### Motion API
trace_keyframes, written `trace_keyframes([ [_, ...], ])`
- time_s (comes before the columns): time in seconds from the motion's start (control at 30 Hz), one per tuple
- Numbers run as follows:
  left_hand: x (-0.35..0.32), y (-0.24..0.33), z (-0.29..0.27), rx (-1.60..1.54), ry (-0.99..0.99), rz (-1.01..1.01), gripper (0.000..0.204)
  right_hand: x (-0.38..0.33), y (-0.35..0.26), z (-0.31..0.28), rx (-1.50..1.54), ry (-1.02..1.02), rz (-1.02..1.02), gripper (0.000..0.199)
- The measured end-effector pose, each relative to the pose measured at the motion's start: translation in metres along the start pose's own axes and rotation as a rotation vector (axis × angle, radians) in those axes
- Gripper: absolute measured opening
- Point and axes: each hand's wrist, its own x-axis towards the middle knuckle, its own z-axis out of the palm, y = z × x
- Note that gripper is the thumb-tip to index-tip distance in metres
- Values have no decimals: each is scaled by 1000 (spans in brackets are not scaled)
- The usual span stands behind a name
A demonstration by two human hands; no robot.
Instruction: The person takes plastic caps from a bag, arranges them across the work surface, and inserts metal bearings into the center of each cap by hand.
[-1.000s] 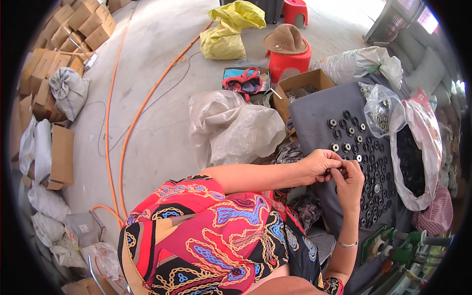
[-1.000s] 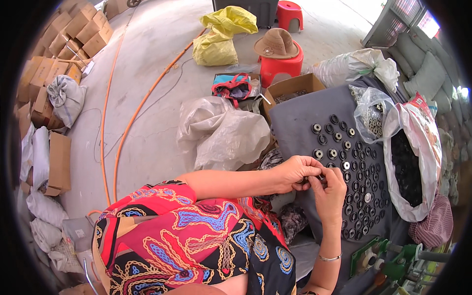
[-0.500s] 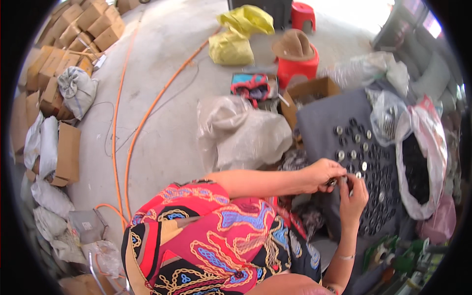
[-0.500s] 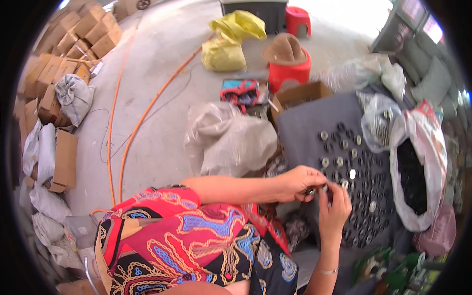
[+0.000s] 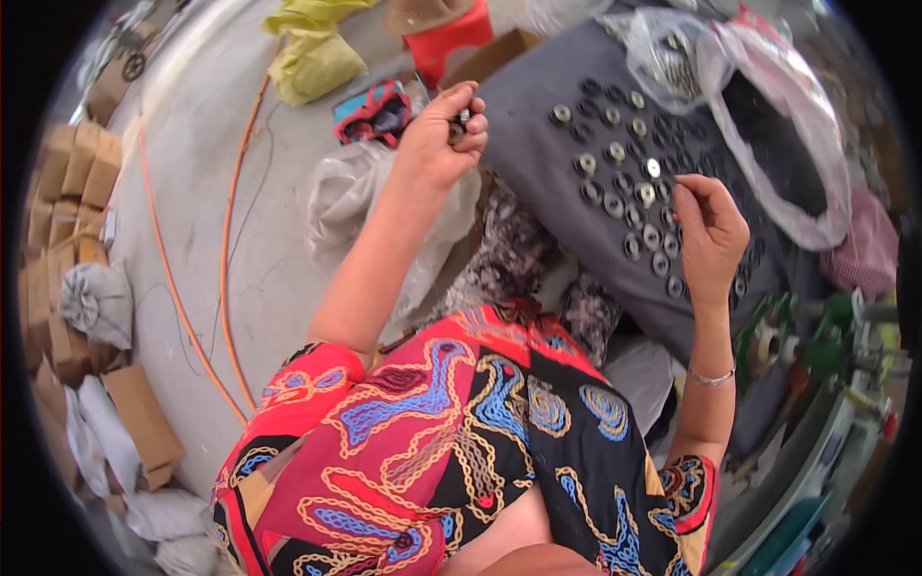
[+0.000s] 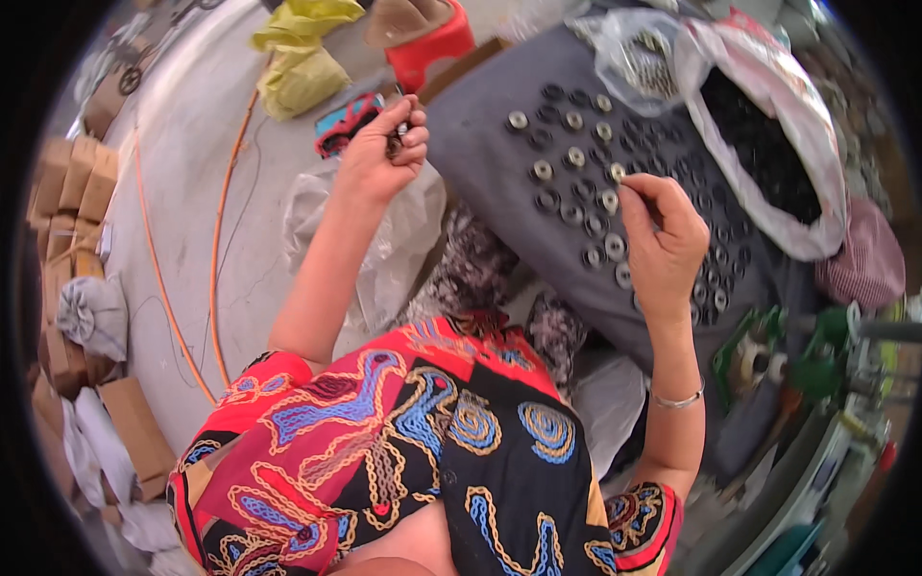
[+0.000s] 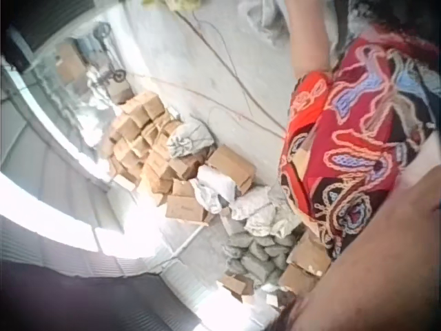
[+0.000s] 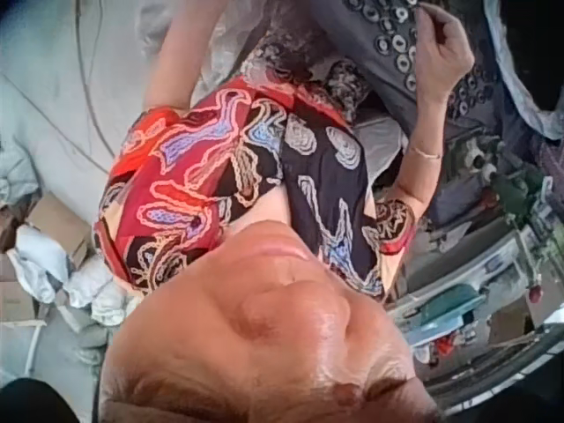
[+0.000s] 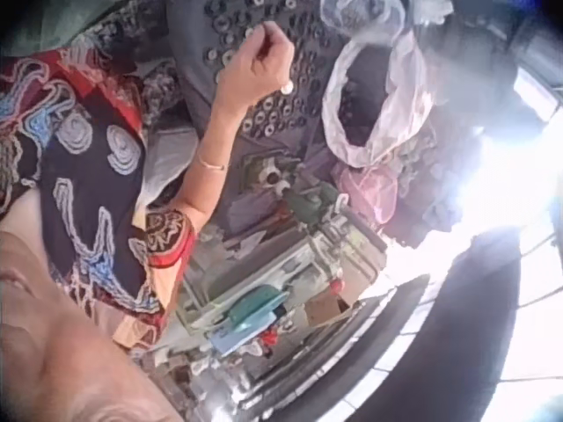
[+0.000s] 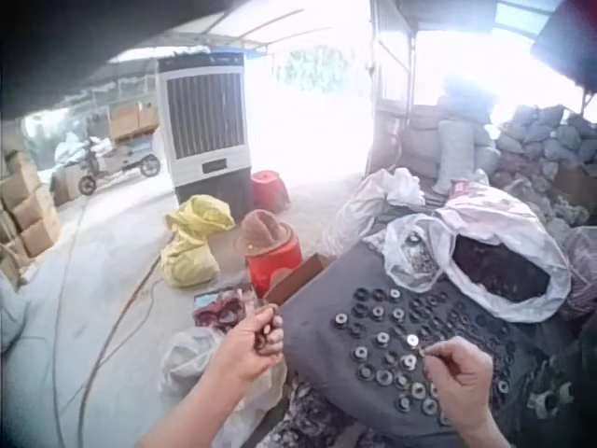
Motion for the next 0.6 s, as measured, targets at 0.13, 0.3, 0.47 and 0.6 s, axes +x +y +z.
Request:
trace_keyframes([
  [0.13, -8, -29, -13, 47, 62, -134, 16, -48, -1, 1, -21, -169, 33, 7],
  [0.3, -7, -34, -12, 155, 60, -103, 16, -104, 18, 0, -31, -132, 159, 8],
  [0.47, 19, -32, 0, 133, -61, -44, 12, -145, 20, 0, -57, -136, 263, 7],
  [0.6, 39, -32, 17, 582, -87, 615, 12, -162, 14, 15, 64, -217, 407, 6],
])
